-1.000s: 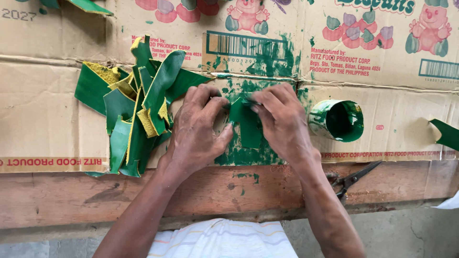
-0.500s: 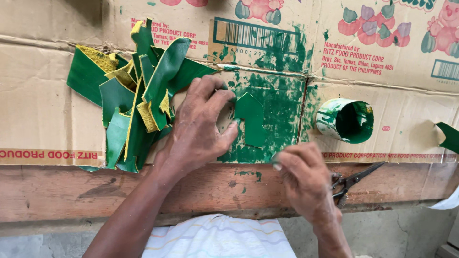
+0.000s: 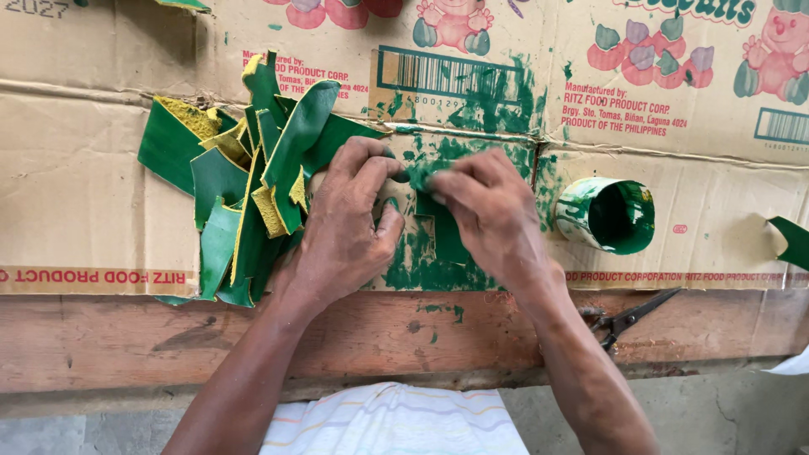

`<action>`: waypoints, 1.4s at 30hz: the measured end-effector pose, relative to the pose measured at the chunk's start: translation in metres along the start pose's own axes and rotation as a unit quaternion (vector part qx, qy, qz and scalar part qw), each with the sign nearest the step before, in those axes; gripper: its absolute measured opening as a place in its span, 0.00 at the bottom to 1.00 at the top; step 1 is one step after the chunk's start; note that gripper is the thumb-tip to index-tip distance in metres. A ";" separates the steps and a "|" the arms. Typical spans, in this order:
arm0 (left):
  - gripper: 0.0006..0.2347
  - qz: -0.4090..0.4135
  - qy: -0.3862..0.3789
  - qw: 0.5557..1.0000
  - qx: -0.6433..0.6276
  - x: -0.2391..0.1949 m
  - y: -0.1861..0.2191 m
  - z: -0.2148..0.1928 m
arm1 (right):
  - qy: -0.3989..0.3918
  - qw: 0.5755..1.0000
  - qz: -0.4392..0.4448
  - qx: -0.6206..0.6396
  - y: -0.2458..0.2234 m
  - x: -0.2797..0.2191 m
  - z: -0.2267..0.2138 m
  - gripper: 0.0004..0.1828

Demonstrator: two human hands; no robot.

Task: The person paints green foam leaf cutouts using a sponge. They dip the sponge into a paint can, apply green paint to the foam pieces, and place them on a cardboard surface. The person handles the foam pieces one at a time, painting both sides as needed.

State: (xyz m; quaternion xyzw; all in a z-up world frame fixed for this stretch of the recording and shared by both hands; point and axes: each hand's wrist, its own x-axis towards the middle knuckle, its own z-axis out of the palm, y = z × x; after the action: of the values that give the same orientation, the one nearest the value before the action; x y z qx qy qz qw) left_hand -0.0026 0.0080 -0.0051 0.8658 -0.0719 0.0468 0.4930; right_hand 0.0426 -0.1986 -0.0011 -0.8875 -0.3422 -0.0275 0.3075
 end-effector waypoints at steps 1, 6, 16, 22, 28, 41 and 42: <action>0.15 0.004 -0.001 1.000 0.003 0.001 -0.001 0.000 | -0.004 1.000 -0.007 -0.005 0.001 -0.010 0.001 0.08; 0.19 0.025 -0.027 0.999 0.012 0.002 0.002 -0.001 | -0.027 0.999 0.022 0.003 -0.018 -0.070 0.001 0.09; 0.32 0.061 -0.079 0.990 0.098 0.012 0.026 0.000 | -0.008 0.994 0.108 0.008 -0.039 -0.084 -0.031 0.11; 0.30 0.025 -0.071 0.992 0.105 0.011 0.025 0.008 | -0.019 0.995 0.093 -0.002 -0.018 -0.068 -0.015 0.08; 0.28 0.055 -0.048 0.994 0.081 0.008 0.018 0.010 | -0.112 0.982 0.124 0.088 -0.052 -0.101 -0.054 0.14; 0.25 0.054 -0.102 0.974 0.194 0.029 0.034 0.011 | 0.041 0.990 0.084 0.103 -0.055 -0.073 -0.089 0.15; 0.24 0.052 -0.107 0.972 0.202 0.034 0.037 0.012 | 0.051 0.989 0.081 0.110 -0.054 -0.073 -0.091 0.15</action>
State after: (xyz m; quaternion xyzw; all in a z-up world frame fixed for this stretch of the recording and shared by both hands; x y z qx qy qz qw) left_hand 0.0246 -0.0230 0.0253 0.9424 -0.1584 -0.0069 0.2946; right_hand -0.0320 -0.2625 0.0823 -0.8706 -0.2537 -0.0095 0.4214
